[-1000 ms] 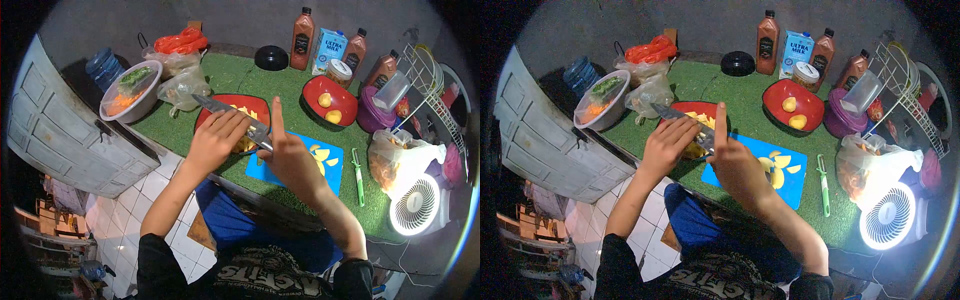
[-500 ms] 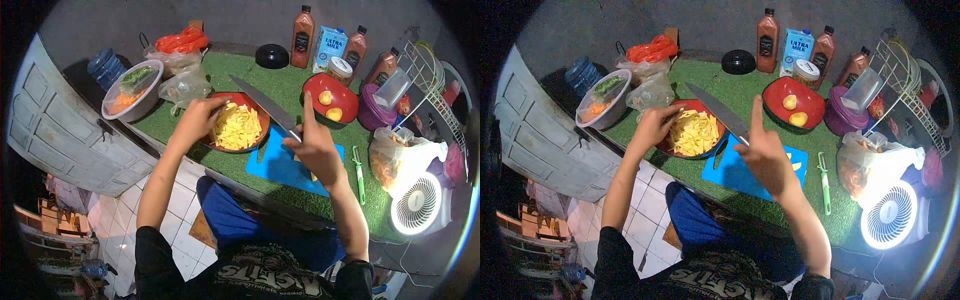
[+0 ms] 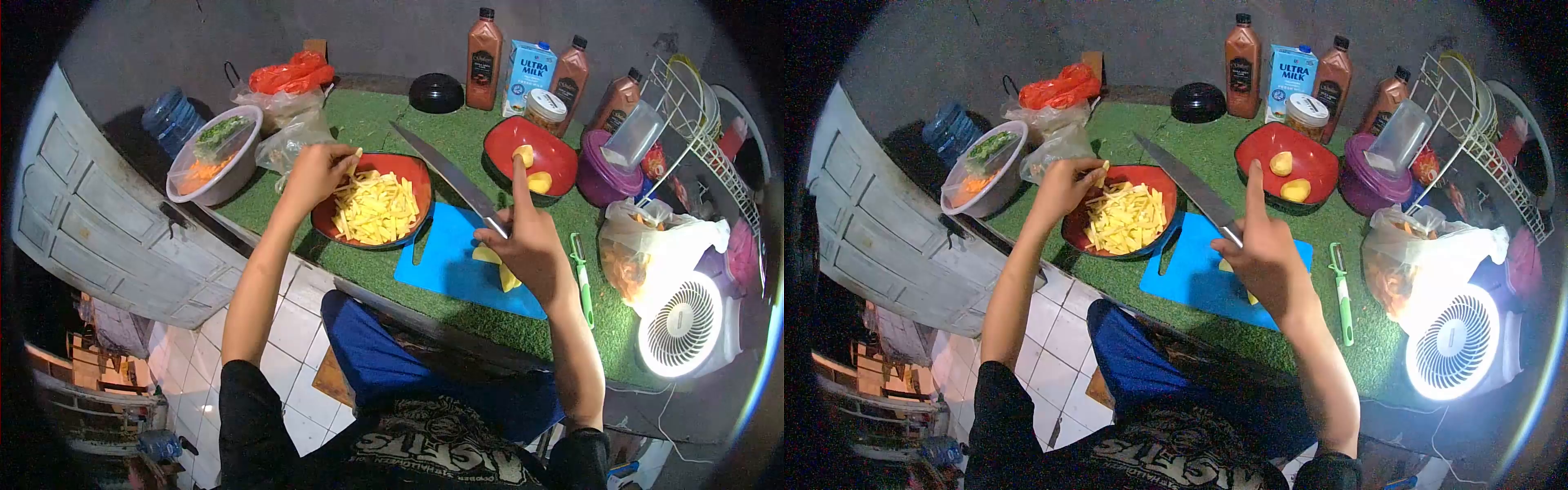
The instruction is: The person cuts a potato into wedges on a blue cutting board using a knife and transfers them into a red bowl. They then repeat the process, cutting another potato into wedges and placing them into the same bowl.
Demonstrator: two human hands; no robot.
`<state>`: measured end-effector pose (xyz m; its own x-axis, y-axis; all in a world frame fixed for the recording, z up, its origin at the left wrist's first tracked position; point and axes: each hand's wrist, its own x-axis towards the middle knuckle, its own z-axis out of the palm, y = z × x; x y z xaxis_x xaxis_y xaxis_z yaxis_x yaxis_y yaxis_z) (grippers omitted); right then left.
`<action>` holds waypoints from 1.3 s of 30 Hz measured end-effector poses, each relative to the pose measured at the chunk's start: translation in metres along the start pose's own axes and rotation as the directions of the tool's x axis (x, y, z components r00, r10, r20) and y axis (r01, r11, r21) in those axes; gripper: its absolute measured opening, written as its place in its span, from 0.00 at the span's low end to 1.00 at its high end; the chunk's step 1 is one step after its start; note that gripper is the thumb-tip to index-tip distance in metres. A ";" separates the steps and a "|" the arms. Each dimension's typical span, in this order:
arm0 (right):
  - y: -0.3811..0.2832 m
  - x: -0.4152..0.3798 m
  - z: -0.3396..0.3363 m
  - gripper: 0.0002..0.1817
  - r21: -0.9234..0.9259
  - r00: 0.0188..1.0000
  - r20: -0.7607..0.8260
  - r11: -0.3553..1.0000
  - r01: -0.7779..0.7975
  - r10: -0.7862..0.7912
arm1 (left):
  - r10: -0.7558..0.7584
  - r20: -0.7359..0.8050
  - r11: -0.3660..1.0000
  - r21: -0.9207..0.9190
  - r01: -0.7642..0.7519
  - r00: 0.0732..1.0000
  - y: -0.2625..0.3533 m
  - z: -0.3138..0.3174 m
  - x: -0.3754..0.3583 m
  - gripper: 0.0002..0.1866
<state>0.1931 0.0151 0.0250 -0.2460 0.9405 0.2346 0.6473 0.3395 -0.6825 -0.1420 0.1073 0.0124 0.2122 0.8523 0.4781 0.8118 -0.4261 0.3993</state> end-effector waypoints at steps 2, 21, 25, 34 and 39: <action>0.002 -0.002 -0.002 0.62 0.010 1.000 0.002 1.000 -0.013 0.013 | -0.087 0.038 0.996 -0.030 0.088 0.995 0.004 -0.003 0.002 0.11; 0.027 -0.018 -0.003 0.61 -0.084 0.990 -0.102 0.992 0.093 -0.101 | 0.174 0.254 0.965 0.150 -0.216 0.952 -0.025 0.016 0.011 0.14; 0.028 -0.020 -0.011 0.59 -0.016 0.990 -0.134 0.999 0.050 -0.052 | 0.178 0.253 0.973 0.099 -0.208 0.951 -0.017 0.013 0.008 0.14; 0.038 -0.050 -0.029 0.51 0.096 0.949 -0.268 0.985 -0.145 0.166 | 0.308 0.158 0.940 -0.201 -0.275 0.938 0.118 0.027 -0.014 0.15; 0.043 -0.073 -0.037 0.50 0.131 0.946 -0.265 0.979 -0.153 0.184 | 0.464 0.319 0.884 -0.231 -0.407 0.826 0.161 0.086 -0.036 0.16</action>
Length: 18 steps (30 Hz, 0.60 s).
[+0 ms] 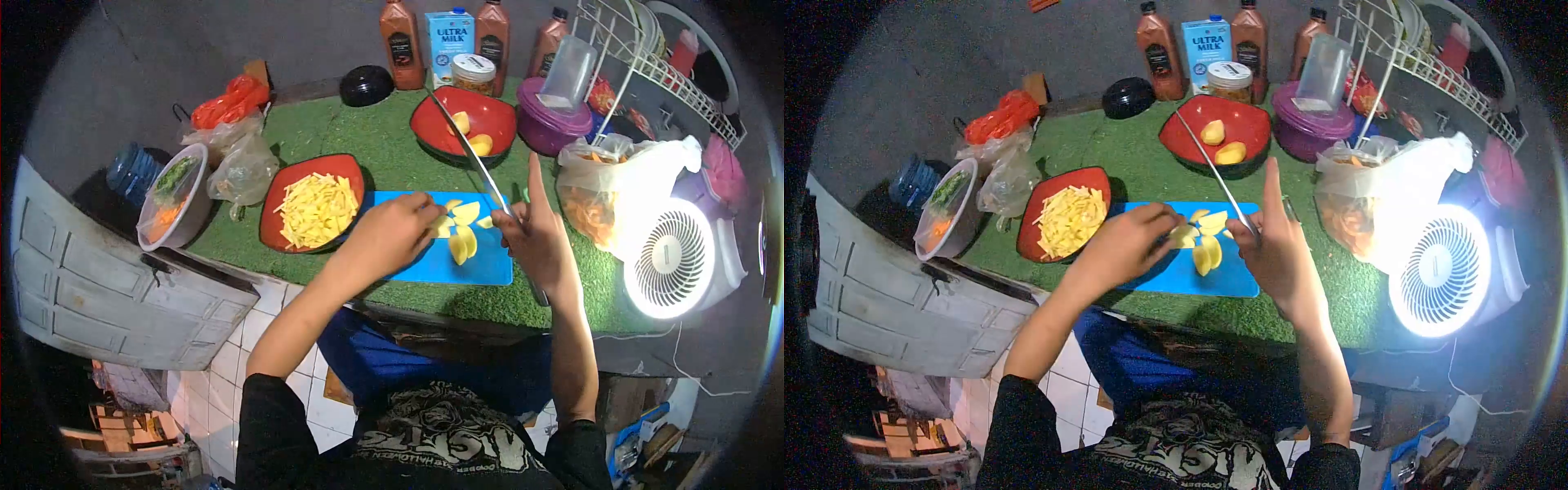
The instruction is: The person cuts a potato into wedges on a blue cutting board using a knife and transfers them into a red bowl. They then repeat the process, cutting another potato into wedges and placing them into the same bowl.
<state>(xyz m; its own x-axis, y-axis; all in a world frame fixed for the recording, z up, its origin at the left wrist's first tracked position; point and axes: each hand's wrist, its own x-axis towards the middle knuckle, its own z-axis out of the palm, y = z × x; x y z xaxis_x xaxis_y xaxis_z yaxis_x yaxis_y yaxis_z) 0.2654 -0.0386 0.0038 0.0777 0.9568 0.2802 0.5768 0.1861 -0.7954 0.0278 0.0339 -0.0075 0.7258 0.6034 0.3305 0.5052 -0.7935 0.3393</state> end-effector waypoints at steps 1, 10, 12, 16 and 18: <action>0.005 -0.003 -0.001 0.52 0.034 1.000 0.003 0.999 -0.022 0.022 | 0.010 0.043 0.999 0.052 -0.013 0.999 -0.001 0.012 0.002 0.16; 0.006 -0.014 -0.019 0.50 0.000 0.995 0.016 0.995 -0.100 0.100 | -0.112 0.000 0.994 0.003 0.112 0.994 -0.008 0.028 -0.018 0.15; 0.000 -0.015 -0.016 0.50 0.039 0.991 0.041 0.991 -0.131 0.129 | -0.175 -0.014 0.984 0.017 0.175 0.984 -0.001 0.026 -0.026 0.15; 0.009 -0.012 -0.002 0.51 0.049 0.996 0.057 0.996 -0.075 0.072 | -0.428 -0.127 0.888 0.129 0.442 0.895 -0.003 0.027 -0.038 0.15; 0.000 -0.012 0.004 0.49 0.043 0.988 0.101 0.992 -0.119 0.114 | -0.503 -0.185 0.839 0.127 0.528 0.844 -0.002 0.029 -0.041 0.16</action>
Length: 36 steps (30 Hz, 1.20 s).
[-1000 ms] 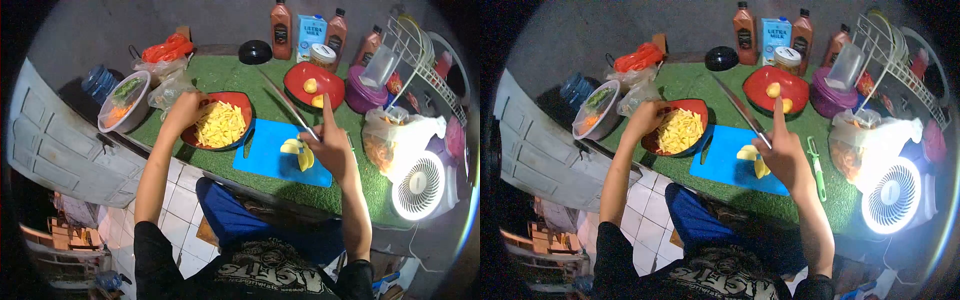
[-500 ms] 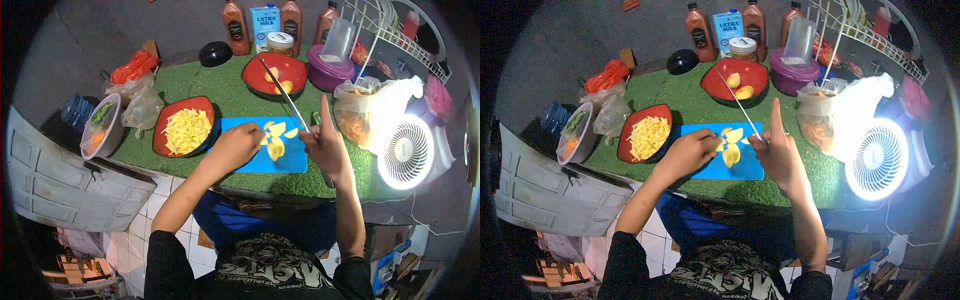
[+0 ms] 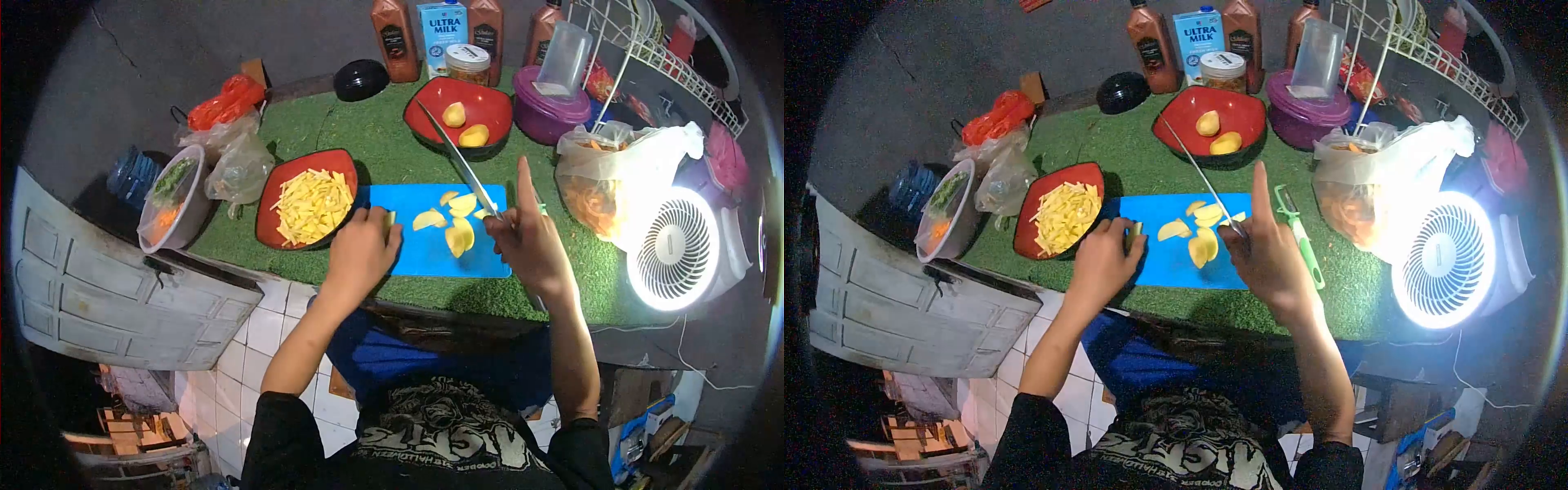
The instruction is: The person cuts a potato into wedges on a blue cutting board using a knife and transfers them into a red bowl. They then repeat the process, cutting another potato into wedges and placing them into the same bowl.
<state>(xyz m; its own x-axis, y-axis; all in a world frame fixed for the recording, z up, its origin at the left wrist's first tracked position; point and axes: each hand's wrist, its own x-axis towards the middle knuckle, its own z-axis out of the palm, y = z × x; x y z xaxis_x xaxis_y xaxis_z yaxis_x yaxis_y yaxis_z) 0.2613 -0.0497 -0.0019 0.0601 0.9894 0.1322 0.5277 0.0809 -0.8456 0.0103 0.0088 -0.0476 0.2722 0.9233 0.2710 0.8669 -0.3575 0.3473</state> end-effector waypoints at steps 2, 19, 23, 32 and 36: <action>-0.006 -0.001 0.009 0.47 -0.007 0.999 0.028 0.999 -0.045 0.045 | 0.039 -0.062 0.997 -0.060 -0.042 0.997 0.009 0.002 -0.003 0.16; -0.020 -0.038 0.055 0.36 -0.068 0.974 0.228 0.998 0.007 0.009 | 0.115 0.134 0.989 -0.112 -0.100 0.984 -0.006 -0.004 0.003 0.26; -0.023 -0.038 0.054 0.33 -0.067 0.972 0.231 0.996 0.054 -0.037 | 0.022 0.001 0.991 -0.135 -0.021 1.000 0.000 0.005 -0.003 0.24; -0.020 -0.034 0.061 0.38 -0.108 0.942 0.283 0.970 0.217 -0.179 | 0.104 -0.065 0.960 -0.254 -0.117 0.992 -0.016 0.011 -0.004 0.19; -0.027 -0.034 0.061 0.40 -0.164 0.924 0.363 0.968 0.189 -0.118 | 0.111 -0.100 0.962 -0.238 -0.132 0.989 -0.016 0.013 -0.007 0.17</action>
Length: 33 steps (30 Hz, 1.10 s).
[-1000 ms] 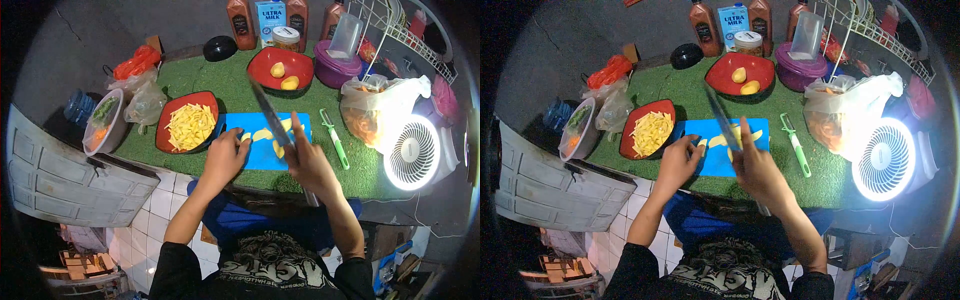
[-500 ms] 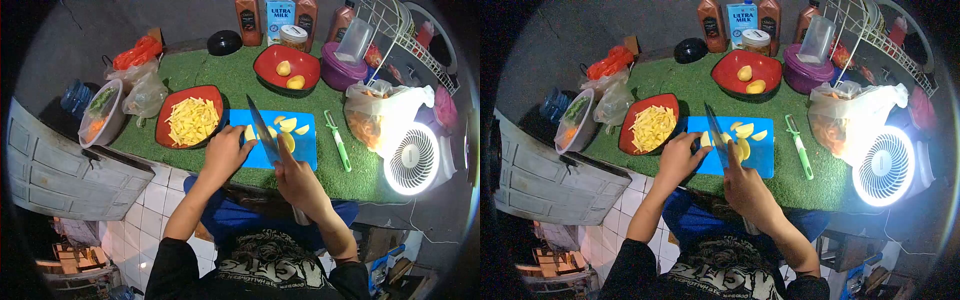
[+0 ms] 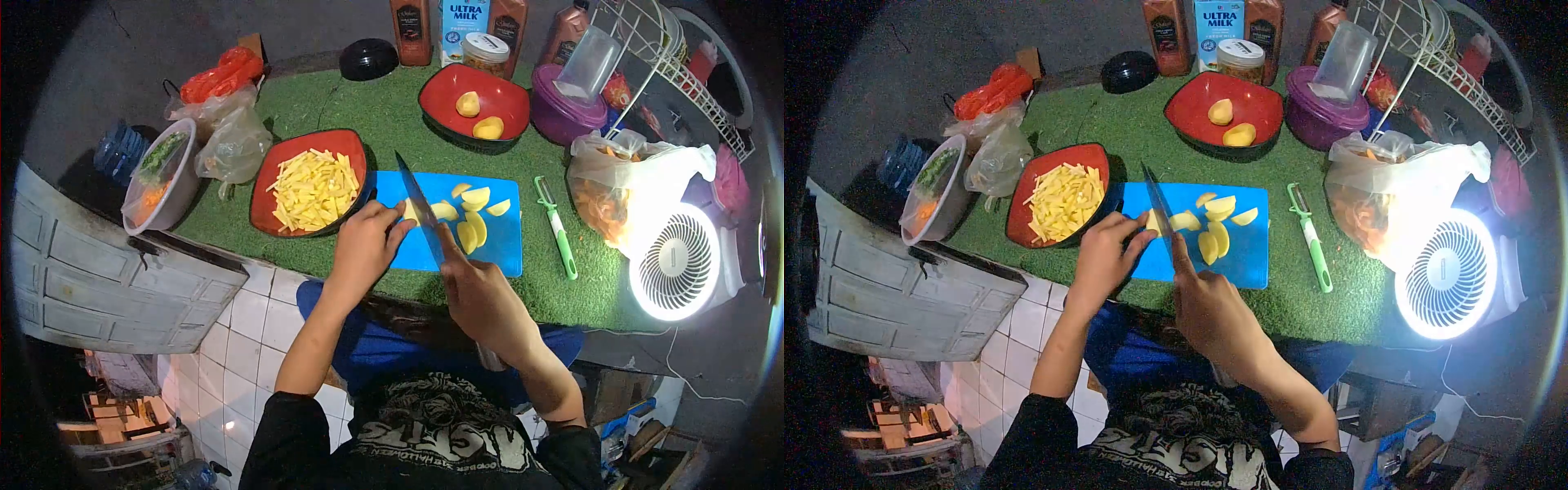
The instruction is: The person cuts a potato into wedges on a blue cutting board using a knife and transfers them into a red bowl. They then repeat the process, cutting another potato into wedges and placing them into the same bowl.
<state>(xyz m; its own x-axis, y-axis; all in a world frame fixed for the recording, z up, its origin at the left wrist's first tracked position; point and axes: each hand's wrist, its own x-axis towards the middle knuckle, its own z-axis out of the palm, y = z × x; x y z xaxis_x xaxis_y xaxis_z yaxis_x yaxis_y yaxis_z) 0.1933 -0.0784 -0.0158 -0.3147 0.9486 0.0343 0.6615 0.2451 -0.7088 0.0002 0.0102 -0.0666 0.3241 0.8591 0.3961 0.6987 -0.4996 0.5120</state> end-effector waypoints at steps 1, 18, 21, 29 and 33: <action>0.001 0.000 0.002 0.41 0.000 1.000 -0.020 1.000 0.021 -0.021 | -0.004 0.002 1.000 -0.001 0.004 1.000 0.000 0.001 0.000 0.17; -0.034 0.006 0.022 0.43 -0.402 0.981 0.033 0.902 -0.161 0.190 | 0.029 -0.032 0.997 -0.074 -0.032 0.999 -0.003 0.005 0.000 0.13; -0.009 0.030 0.032 0.40 -0.410 0.996 -0.080 0.909 -0.069 0.040 | 0.027 -0.052 0.993 -0.114 -0.033 0.998 -0.001 0.003 0.001 0.14; -0.011 0.016 0.016 0.41 -0.166 0.995 -0.064 0.982 -0.091 0.082 | -0.061 -0.029 0.991 -0.123 0.056 0.998 0.000 0.003 0.000 0.13; -0.013 0.010 0.022 0.42 -0.210 0.996 -0.059 0.975 -0.071 0.059 | -0.098 0.002 0.987 -0.125 0.097 0.995 0.003 0.001 0.001 0.13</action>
<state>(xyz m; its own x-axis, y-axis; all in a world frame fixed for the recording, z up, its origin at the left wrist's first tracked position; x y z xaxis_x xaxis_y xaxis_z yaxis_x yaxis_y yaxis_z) 0.1669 -0.0759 -0.0218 -0.2342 0.9716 0.0335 0.8101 0.2141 -0.5458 0.0027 0.0094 -0.0655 0.2556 0.9040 0.3427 0.6417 -0.4238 0.6392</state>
